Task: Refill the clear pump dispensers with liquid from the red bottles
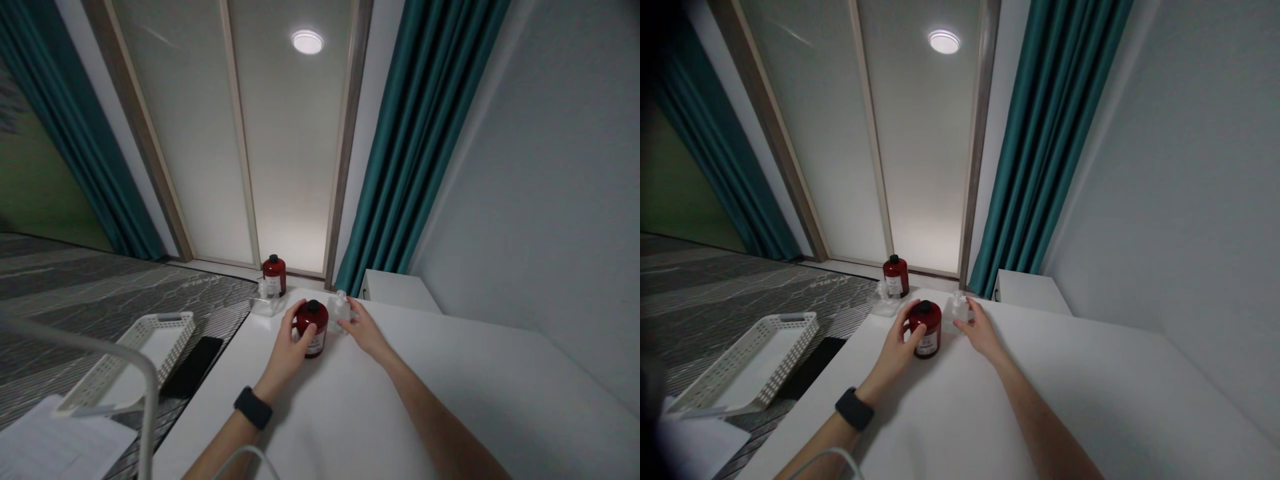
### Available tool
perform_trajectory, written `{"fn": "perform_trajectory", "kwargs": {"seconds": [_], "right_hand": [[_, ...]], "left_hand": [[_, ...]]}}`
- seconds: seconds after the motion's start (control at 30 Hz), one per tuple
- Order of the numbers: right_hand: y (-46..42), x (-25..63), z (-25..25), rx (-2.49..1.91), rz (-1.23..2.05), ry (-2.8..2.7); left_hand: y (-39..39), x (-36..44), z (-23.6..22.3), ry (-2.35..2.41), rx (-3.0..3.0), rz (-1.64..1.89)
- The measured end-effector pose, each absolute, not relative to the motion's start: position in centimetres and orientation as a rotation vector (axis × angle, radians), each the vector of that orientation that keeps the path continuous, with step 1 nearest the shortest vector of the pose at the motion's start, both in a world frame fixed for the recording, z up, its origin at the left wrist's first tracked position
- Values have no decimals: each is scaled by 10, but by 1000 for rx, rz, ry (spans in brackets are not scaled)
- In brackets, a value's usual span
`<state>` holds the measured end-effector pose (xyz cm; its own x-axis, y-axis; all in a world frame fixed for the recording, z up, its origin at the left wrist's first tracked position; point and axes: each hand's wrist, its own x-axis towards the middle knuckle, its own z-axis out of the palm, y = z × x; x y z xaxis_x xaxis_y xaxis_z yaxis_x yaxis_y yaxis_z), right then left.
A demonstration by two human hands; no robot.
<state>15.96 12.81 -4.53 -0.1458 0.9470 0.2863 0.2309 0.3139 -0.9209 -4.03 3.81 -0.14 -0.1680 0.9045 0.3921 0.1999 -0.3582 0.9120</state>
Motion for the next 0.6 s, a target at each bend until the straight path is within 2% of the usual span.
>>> {"fn": "perform_trajectory", "kwargs": {"seconds": [0.6], "right_hand": [[86, 215, -33, -1118, 987, -1474]], "left_hand": [[77, -39, 15, 1221, 1598, 1443]]}}
